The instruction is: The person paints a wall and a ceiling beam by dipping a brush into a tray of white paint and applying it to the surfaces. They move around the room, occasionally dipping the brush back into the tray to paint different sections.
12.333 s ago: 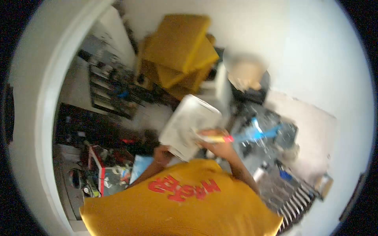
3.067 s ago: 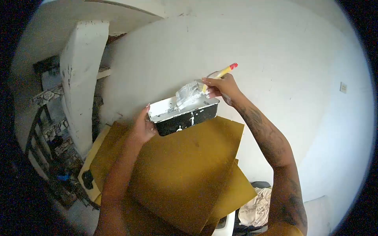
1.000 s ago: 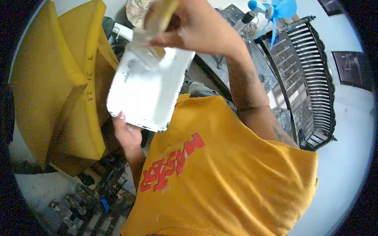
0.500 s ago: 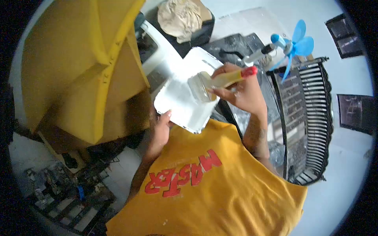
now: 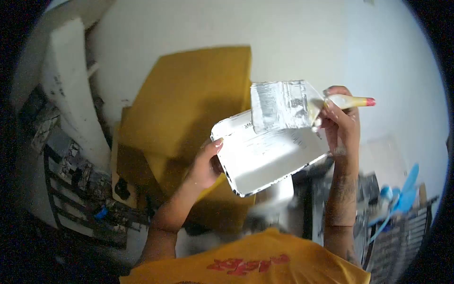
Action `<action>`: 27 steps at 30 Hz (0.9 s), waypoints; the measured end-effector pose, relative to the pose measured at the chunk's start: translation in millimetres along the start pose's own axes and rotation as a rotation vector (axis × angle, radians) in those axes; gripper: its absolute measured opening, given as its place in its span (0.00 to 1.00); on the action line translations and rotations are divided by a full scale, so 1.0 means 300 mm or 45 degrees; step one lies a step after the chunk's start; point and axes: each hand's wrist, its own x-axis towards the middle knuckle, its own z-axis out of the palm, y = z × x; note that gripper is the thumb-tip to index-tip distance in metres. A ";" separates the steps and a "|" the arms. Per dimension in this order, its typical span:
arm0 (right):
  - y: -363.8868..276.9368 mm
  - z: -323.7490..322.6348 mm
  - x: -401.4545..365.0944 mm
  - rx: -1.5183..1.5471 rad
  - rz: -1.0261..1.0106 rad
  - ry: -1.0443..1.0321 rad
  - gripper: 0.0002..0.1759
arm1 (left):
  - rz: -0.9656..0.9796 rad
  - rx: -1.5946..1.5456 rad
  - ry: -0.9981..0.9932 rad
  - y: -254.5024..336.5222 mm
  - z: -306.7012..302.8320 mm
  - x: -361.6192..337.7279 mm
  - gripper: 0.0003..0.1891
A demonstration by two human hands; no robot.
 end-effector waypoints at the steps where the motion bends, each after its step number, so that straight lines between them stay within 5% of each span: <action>1: -0.001 0.019 0.095 0.103 0.036 -0.090 0.15 | -0.031 -0.010 0.086 0.037 -0.024 0.048 0.28; 10: -0.019 0.430 0.890 0.207 0.039 -0.657 0.18 | 0.208 0.002 0.196 0.497 -0.343 0.424 0.24; 12: -0.060 0.259 0.896 0.266 0.063 -0.742 0.18 | 0.277 0.002 0.264 0.365 -0.272 0.502 0.22; 27: 0.097 0.224 0.885 0.052 0.213 -0.853 0.19 | 0.452 0.182 0.258 0.370 -0.333 0.500 0.21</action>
